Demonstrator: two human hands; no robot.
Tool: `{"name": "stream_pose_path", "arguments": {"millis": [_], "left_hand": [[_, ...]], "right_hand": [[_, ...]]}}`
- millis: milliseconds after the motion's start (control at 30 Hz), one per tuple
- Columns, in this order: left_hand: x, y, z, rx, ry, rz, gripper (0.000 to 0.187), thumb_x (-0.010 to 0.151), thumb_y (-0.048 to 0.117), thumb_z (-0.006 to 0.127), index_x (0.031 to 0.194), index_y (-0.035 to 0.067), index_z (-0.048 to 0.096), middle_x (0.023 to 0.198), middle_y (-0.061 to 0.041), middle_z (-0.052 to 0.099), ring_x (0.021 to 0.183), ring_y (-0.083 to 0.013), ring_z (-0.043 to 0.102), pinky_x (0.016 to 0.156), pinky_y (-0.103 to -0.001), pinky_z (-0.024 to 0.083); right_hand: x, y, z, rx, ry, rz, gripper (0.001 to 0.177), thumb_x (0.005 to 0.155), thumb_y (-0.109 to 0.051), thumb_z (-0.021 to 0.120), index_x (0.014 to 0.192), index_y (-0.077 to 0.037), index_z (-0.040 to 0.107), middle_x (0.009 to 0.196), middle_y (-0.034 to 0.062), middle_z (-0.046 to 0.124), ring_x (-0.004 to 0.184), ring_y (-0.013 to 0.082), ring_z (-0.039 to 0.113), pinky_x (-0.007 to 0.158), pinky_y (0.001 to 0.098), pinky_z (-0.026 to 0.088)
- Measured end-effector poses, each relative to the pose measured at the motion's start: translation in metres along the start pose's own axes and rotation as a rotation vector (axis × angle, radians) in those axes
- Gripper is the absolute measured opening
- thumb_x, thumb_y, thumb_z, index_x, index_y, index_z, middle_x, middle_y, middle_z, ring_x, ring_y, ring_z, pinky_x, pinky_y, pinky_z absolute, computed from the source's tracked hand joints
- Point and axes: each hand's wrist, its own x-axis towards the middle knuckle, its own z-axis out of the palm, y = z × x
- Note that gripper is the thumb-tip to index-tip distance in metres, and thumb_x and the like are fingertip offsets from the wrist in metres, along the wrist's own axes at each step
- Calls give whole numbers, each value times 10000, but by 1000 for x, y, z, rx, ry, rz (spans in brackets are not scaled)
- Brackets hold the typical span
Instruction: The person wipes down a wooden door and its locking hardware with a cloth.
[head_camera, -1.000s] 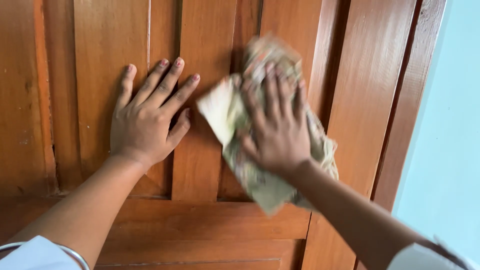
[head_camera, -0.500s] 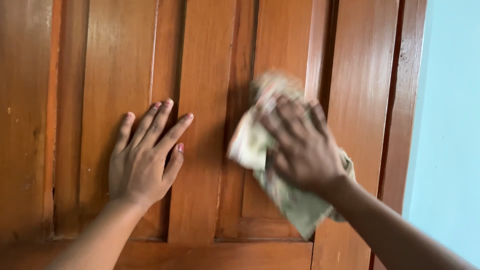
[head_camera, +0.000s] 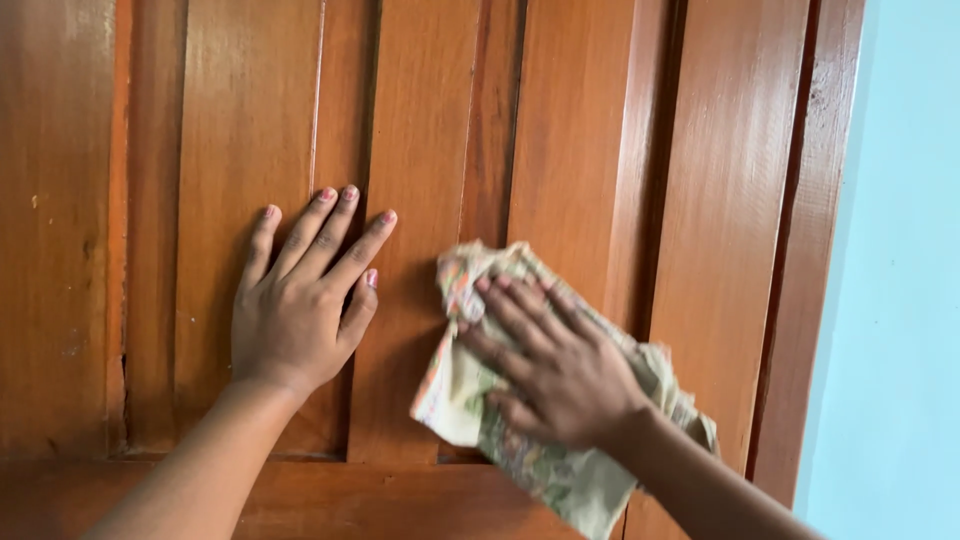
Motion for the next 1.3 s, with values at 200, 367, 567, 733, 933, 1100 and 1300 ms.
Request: {"name": "stream_pose_path", "arguments": {"millis": [200,367,567,733,933,1100,1300], "left_hand": [[-1,-2,3,33,-17,3,537,1017,287,493,1553,289,510,1595,-96,501,1486,-258,424,1244,-559,237],[-3,-2,2,6,-14,15,529,1023,292,489,1551,260,510,1592,-103,501,1498,-261,423,1249,-566,236],[-5,-2,1,-4,-13,8,531,1022,279,495,1552,266,521,1591,-103,514,1494,-259,430,1251,-567,234],[-3,-3,2,8,-3,15,526,1028,278,500,1554,275,520,1590,-105,517,1488,-265,435,1252,-566,234],[-2,-3,-2,-4,-4,17,529,1021,274,504,1550,262,505,1588,-110,508,1497,-267,430,1248,-573,243],[-1,-3,-1,2,-25,7,545,1003,277,509,1548,268,504,1589,-99,495,1488,-261,418,1241,-576,238],[-1,-3,0,11,-29,10,548,990,281,518,1538,273,506,1587,-93,490,1491,-252,403,1234,-575,237]], "right_hand": [[40,34,-21,-17,262,488,737,1032,-500,400,1643,-111,266,1672,300,217,1562,446,181,1259,555,99],[32,8,-14,3,258,534,710,1020,-456,406,1641,-133,289,1684,279,210,1577,434,184,1280,564,97],[-8,-34,-9,37,69,216,682,942,-472,433,1577,-229,382,1674,188,243,1547,361,229,1247,563,93],[0,-21,-8,16,78,258,688,926,-458,422,1583,-257,380,1667,161,239,1537,336,234,1252,558,91],[12,28,-9,39,203,681,713,1010,-444,406,1657,-170,282,1662,298,173,1538,454,165,1246,545,76],[12,9,-3,4,283,731,716,1014,-368,439,1644,-67,283,1690,310,173,1582,440,165,1277,556,100],[23,-16,1,65,357,801,712,979,-313,489,1629,-84,307,1683,305,174,1569,450,150,1272,551,103]]}}
